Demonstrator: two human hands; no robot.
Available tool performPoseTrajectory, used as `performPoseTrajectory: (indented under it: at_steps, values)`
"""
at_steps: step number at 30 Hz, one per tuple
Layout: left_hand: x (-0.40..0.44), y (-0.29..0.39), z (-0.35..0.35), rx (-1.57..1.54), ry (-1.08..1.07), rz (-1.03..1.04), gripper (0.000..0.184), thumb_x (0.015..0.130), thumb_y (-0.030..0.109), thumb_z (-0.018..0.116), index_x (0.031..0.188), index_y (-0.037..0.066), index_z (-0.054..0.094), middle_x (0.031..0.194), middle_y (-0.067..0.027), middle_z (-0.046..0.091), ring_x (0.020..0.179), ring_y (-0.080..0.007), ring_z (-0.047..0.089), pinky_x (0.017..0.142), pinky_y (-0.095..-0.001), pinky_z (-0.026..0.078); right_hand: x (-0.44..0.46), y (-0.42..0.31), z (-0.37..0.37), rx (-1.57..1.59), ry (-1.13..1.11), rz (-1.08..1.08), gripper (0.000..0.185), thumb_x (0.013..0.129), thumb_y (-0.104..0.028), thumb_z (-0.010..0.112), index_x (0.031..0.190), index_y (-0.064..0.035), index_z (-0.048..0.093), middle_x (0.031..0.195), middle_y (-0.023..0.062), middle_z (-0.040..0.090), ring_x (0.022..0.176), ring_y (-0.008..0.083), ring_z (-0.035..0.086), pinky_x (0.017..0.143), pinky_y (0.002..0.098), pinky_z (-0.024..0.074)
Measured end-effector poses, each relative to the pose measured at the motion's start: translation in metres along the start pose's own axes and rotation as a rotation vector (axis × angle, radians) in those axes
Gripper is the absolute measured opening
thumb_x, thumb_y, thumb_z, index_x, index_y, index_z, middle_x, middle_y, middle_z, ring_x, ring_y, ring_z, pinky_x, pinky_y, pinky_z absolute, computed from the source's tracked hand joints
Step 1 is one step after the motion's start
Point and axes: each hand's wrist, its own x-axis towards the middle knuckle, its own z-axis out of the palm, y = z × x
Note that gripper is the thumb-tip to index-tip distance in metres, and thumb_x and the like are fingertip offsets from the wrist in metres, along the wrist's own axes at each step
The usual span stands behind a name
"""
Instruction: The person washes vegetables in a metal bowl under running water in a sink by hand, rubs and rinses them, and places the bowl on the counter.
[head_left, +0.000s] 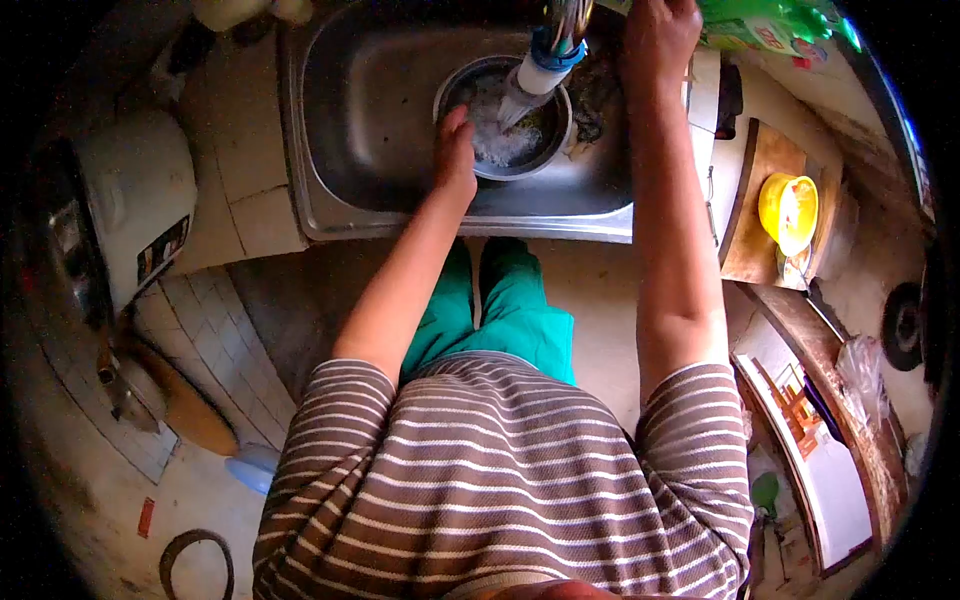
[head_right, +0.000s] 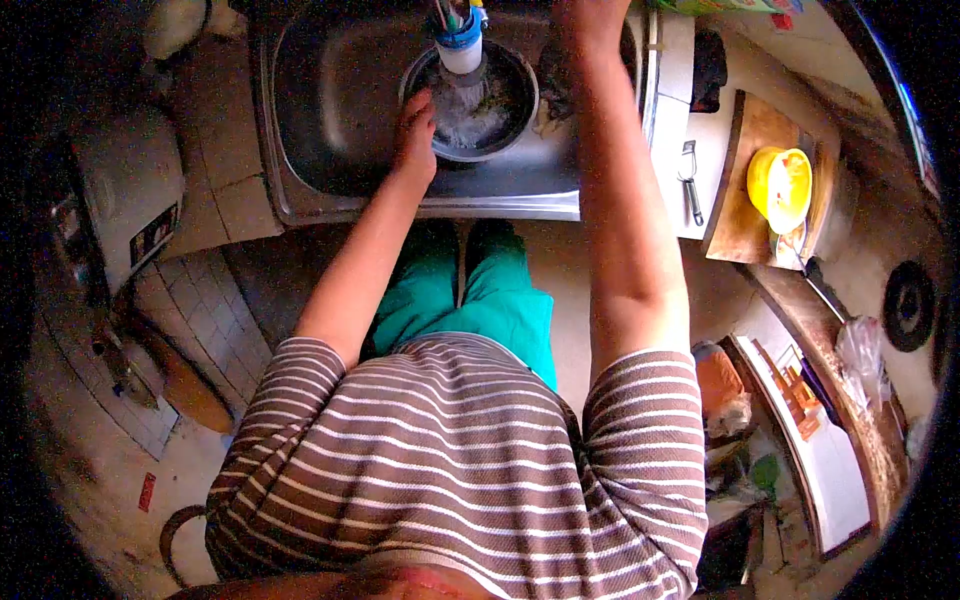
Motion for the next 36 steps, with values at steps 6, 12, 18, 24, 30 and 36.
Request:
performPoseTrajectory:
  at_steps: [6,12,18,24,30,36]
  values:
    - [-0.013,0.036,0.018,-0.171,0.073,-0.181,0.044,0.083,0.010,0.043,0.127,0.007,0.041,0.131,-0.0083,0.040,0.119,-0.0219,0.037,0.099,-0.0324,0.027,-0.101,0.084,0.018,0.172,-0.072,0.278,0.021,0.081,-0.012,0.050,0.097,0.0002,0.058,0.087,0.0087,0.060,0.081,0.0173,0.056,0.075,0.0283,0.0443]
    - [0.069,-0.047,-0.013,-0.249,-0.097,-0.073,0.046,0.086,0.015,0.041,0.132,0.019,0.034,0.132,-0.0006,0.039,0.122,-0.0197,0.034,0.101,-0.0470,0.020,-0.151,0.182,0.026,-0.192,-0.084,0.542,0.025,0.077,-0.016,0.055,0.098,-0.0024,0.059,0.100,0.0146,0.059,0.092,0.0281,0.056,0.080,0.0336,0.0424]
    - [0.061,0.014,0.016,-0.234,0.027,-0.160,0.043,0.086,0.013,0.040,0.129,0.011,0.039,0.129,-0.0053,0.042,0.114,-0.0198,0.041,0.095,-0.0330,0.032,-0.127,0.191,0.051,-0.267,-0.204,0.126,0.028,0.076,-0.022,0.059,0.097,-0.0036,0.059,0.105,0.0161,0.058,0.095,0.0289,0.055,0.080,0.0360,0.0417]
    - [0.065,0.012,0.027,-0.363,0.082,-0.236,0.039,0.088,0.021,0.040,0.126,0.011,0.043,0.121,-0.0069,0.048,0.111,-0.0212,0.044,0.094,-0.0356,0.035,-0.148,0.216,0.073,-0.363,-0.175,0.068,0.033,0.079,-0.014,0.052,0.110,-0.0049,0.054,0.108,0.0139,0.056,0.104,0.0310,0.048,0.094,0.0363,0.0330]
    - [0.084,-0.013,0.036,-0.630,0.088,-0.295,0.041,0.087,0.031,0.047,0.122,0.009,0.046,0.119,-0.0073,0.050,0.107,-0.0234,0.047,0.092,-0.0376,0.037,-0.165,0.223,0.103,-0.273,0.008,0.242,0.031,0.080,-0.014,0.054,0.109,-0.0012,0.054,0.108,0.0143,0.055,0.103,0.0270,0.049,0.092,0.0342,0.0348]
    - [0.084,-0.011,0.028,-0.721,-0.070,-0.347,0.040,0.087,0.034,0.047,0.117,0.008,0.049,0.120,-0.0075,0.049,0.108,-0.0210,0.046,0.092,-0.0360,0.038,-0.167,0.175,0.095,0.258,-0.221,0.597,0.024,0.076,-0.018,0.061,0.096,-0.0049,0.059,0.095,0.0075,0.060,0.087,0.0177,0.053,0.080,0.0302,0.0402]
